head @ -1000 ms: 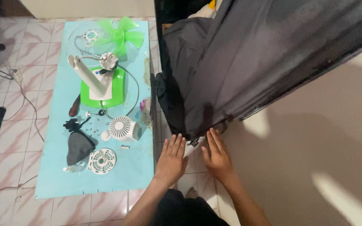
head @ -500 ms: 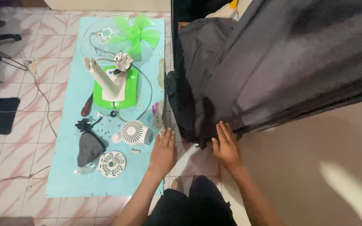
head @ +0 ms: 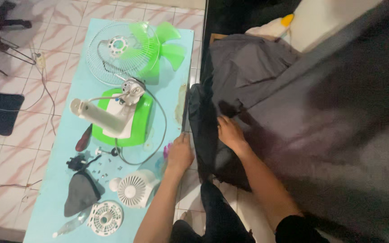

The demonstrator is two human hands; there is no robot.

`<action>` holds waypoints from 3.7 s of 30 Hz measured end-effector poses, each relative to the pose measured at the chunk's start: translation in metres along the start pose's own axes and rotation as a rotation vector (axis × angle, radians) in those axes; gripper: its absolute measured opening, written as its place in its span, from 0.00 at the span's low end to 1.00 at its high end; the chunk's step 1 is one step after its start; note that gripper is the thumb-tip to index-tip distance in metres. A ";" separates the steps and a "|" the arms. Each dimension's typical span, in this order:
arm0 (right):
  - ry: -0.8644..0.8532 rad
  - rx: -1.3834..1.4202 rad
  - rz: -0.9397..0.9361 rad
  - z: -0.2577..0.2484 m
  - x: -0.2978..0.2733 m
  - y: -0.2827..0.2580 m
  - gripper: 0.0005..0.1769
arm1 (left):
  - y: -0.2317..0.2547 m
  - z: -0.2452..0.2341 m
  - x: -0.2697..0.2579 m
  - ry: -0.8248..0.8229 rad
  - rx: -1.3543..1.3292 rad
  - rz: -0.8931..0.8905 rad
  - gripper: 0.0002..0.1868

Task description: The person assembles a disassembled electric fan on a table. They attach the motor to the stand, insert screws, and wipe the components with a cloth. The person also picks up a dropped screw from the floor and continues assembling the fan parts.

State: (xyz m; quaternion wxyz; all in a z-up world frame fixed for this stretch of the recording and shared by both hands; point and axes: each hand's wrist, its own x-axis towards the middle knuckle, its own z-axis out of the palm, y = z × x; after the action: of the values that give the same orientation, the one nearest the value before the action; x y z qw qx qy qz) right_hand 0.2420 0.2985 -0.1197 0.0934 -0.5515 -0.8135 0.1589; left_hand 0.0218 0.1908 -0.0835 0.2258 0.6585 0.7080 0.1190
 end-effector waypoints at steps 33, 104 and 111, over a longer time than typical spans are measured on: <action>0.067 0.419 -0.013 0.288 0.109 0.092 0.15 | 0.011 0.078 0.118 0.500 0.230 -0.077 0.32; 0.475 1.317 0.254 0.436 0.261 0.119 0.12 | -0.119 0.304 0.167 0.562 -0.034 0.069 0.27; 0.383 1.715 0.281 0.172 0.175 0.034 0.08 | 0.013 0.175 0.122 0.561 -0.675 -0.140 0.18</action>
State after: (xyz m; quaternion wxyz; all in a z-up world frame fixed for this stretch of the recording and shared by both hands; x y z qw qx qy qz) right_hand 0.1494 0.4459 -0.2969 0.5881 -0.4038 -0.3100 0.6284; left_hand 0.1129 0.2896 -0.2495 0.2348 0.4408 0.7062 0.5018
